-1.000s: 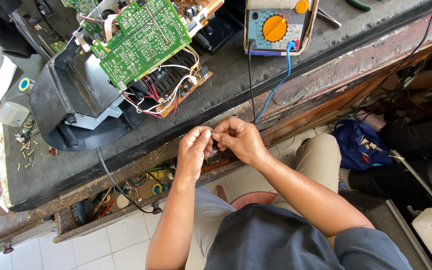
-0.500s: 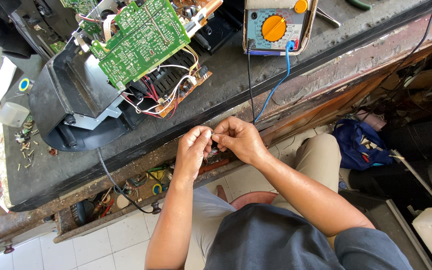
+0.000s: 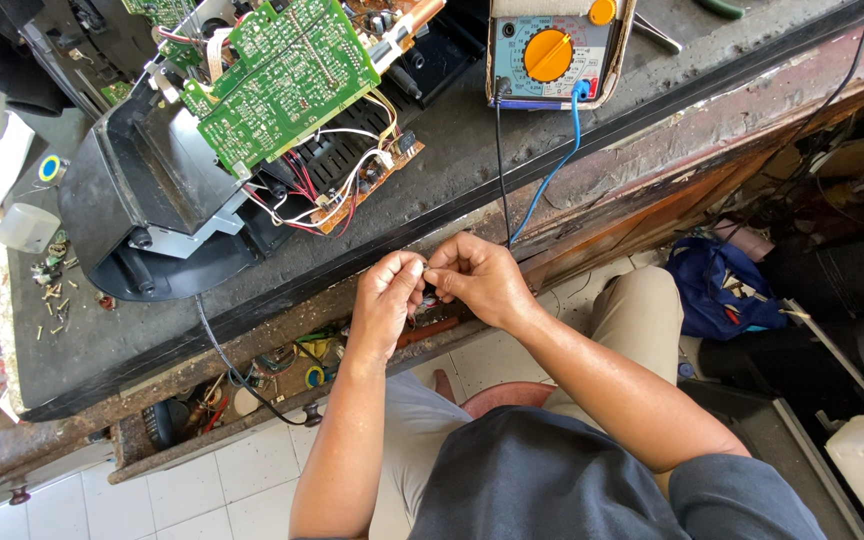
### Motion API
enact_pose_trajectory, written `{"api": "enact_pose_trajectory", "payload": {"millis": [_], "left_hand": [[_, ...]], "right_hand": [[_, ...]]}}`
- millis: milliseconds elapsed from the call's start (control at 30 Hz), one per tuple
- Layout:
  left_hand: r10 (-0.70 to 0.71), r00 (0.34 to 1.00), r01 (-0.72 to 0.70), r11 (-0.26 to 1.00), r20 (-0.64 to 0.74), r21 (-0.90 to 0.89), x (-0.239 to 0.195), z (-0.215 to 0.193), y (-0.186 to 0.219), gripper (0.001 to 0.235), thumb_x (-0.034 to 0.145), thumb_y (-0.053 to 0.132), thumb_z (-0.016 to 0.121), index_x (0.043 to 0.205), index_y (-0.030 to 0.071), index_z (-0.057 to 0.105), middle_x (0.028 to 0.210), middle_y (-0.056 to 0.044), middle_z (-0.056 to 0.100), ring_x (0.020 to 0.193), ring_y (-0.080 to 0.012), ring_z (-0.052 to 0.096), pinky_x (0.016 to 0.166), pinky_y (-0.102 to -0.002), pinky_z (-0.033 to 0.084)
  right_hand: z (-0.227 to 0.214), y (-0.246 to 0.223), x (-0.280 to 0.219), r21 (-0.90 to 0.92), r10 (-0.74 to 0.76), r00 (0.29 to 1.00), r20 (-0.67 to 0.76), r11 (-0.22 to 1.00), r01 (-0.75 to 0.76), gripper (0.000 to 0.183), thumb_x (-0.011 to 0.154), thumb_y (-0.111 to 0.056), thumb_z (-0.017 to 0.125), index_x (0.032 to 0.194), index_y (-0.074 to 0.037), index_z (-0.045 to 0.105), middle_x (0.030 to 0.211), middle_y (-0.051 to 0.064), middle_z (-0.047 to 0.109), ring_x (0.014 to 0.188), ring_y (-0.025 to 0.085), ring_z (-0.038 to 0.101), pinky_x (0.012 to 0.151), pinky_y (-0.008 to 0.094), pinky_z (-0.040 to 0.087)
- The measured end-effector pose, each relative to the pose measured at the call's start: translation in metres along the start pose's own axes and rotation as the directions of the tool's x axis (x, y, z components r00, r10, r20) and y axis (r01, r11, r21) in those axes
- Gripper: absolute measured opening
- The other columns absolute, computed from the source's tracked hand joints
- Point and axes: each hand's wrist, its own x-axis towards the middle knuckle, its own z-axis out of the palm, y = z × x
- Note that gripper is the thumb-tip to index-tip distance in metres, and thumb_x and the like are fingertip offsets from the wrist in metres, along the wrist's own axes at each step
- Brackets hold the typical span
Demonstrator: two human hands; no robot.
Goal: The person uses a screwdriver to adjust components on a green circuit board. They then use a multimeter to test electrical connections on the board and a larger electronic device on the workbench.
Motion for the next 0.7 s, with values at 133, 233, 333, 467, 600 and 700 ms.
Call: {"api": "enact_pose_trajectory", "payload": {"millis": [133,233,333,467,600,700], "left_hand": [[0.001,1.000,-0.001,1.000,0.003,-0.001,-0.001,0.000,0.002,0.016,0.103,0.012,0.063,0.098,0.001,0.074,0.071,-0.010,0.062,0.058,-0.0133,0.059,0.045,-0.021,0.048],[0.004,1.000,-0.004,1.000,0.004,0.009,-0.001,0.000,0.003,0.017,0.104,0.012,0.063,0.099,0.001,0.074,0.072,-0.010,0.062,0.058,-0.0134,0.060,0.045,-0.022,0.048],[0.007,1.000,-0.007,1.000,0.002,-0.004,0.000,0.000,0.001,0.017,0.103,0.012,0.062,0.098,0.001,0.074,0.071,-0.010,0.062,0.057,-0.0132,0.059,0.045,-0.021,0.048],[0.007,1.000,-0.007,1.000,-0.007,-0.006,0.000,0.001,0.001,0.016,0.103,0.012,0.063,0.098,0.001,0.074,0.070,-0.010,0.062,0.057,-0.0136,0.060,0.044,-0.022,0.048],[0.012,1.000,-0.013,0.999,0.022,0.045,-0.007,0.002,0.011,0.017,0.103,0.012,0.063,0.098,0.001,0.075,0.072,-0.009,0.062,0.060,-0.0131,0.058,0.048,-0.022,0.049],[0.109,0.992,-0.119,0.969,0.058,0.217,-0.009,-0.004,0.008,0.015,0.100,0.014,0.066,0.099,0.005,0.077,0.076,-0.010,0.066,0.070,-0.0178,0.063,0.061,-0.029,0.053]], "right_hand": [[-0.001,0.005,0.001,0.001,-0.001,1.000,-0.004,1.000,0.001,0.017,0.088,0.004,0.081,0.102,0.006,0.071,0.078,0.018,0.072,0.065,0.019,0.075,0.057,0.030,0.067],[-0.001,0.005,0.001,0.006,0.003,1.000,-0.010,1.000,-0.003,0.017,0.087,0.004,0.081,0.102,0.006,0.071,0.078,0.018,0.071,0.065,0.019,0.074,0.057,0.030,0.067],[0.001,0.002,-0.001,-0.003,0.005,1.000,-0.005,1.000,-0.005,0.016,0.089,0.004,0.080,0.102,0.006,0.071,0.078,0.018,0.072,0.065,0.019,0.074,0.057,0.030,0.067],[0.001,0.006,-0.001,-0.001,0.014,1.000,-0.014,1.000,-0.014,0.017,0.089,0.002,0.081,0.103,0.007,0.072,0.077,0.018,0.073,0.064,0.019,0.075,0.057,0.030,0.067],[0.003,-0.005,-0.002,-0.081,0.014,1.000,-0.019,0.997,-0.015,0.014,0.090,-0.001,0.081,0.101,0.005,0.074,0.071,0.016,0.073,0.059,0.018,0.074,0.053,0.029,0.065],[0.005,-0.026,-0.010,-0.286,-0.034,0.999,-0.017,0.958,0.028,0.008,0.088,-0.003,0.081,0.095,-0.001,0.078,0.065,0.014,0.073,0.057,0.021,0.074,0.054,0.032,0.062]]}}
